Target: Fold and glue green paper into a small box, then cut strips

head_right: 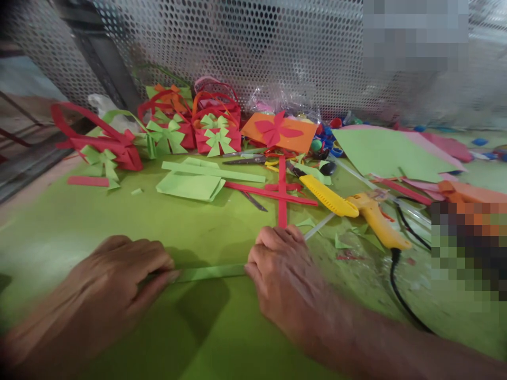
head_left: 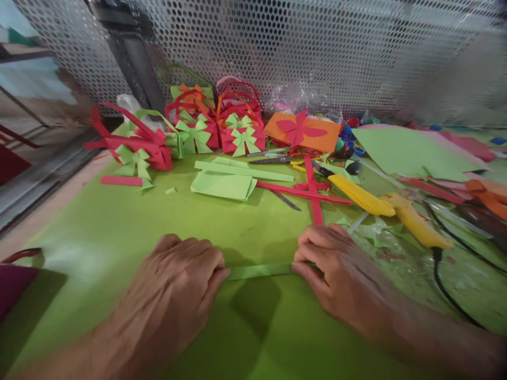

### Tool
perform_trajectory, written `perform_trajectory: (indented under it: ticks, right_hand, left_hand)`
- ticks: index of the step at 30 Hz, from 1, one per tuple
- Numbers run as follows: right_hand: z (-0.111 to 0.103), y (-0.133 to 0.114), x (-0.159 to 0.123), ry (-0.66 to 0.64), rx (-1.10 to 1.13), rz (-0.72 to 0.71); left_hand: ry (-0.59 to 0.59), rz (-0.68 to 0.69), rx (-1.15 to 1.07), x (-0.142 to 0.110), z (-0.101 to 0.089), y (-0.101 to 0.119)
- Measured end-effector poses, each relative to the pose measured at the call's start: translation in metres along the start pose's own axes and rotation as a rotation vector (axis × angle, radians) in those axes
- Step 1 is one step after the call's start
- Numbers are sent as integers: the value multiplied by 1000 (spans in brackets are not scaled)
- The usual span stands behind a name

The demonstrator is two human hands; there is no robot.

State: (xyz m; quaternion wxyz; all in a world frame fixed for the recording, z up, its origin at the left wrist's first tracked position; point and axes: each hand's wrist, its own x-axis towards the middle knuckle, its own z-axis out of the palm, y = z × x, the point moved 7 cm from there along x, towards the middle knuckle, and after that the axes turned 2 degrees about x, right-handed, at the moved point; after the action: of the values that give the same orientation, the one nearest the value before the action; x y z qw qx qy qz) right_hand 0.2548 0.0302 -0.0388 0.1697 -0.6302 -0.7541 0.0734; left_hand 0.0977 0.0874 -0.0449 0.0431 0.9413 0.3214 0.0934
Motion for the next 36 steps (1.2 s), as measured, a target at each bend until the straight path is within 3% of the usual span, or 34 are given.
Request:
perform_trajectory:
  ticks: [12,16,21,36]
  right_hand:
    - [3,-3,2,10,-163,-44]
    - [2,-1,5,-11,-167,-29]
    - [1,-1,4,6,-185,-47]
    - [-1,5,-2,-18,32,-1]
  left_hand:
    - [-40,76,120,8,-7,13]
    - [-76,7,91,6,-2,9]
    - [22,15,51,-1,-3,6]
    - [38,28,-152,-13,-2,3]
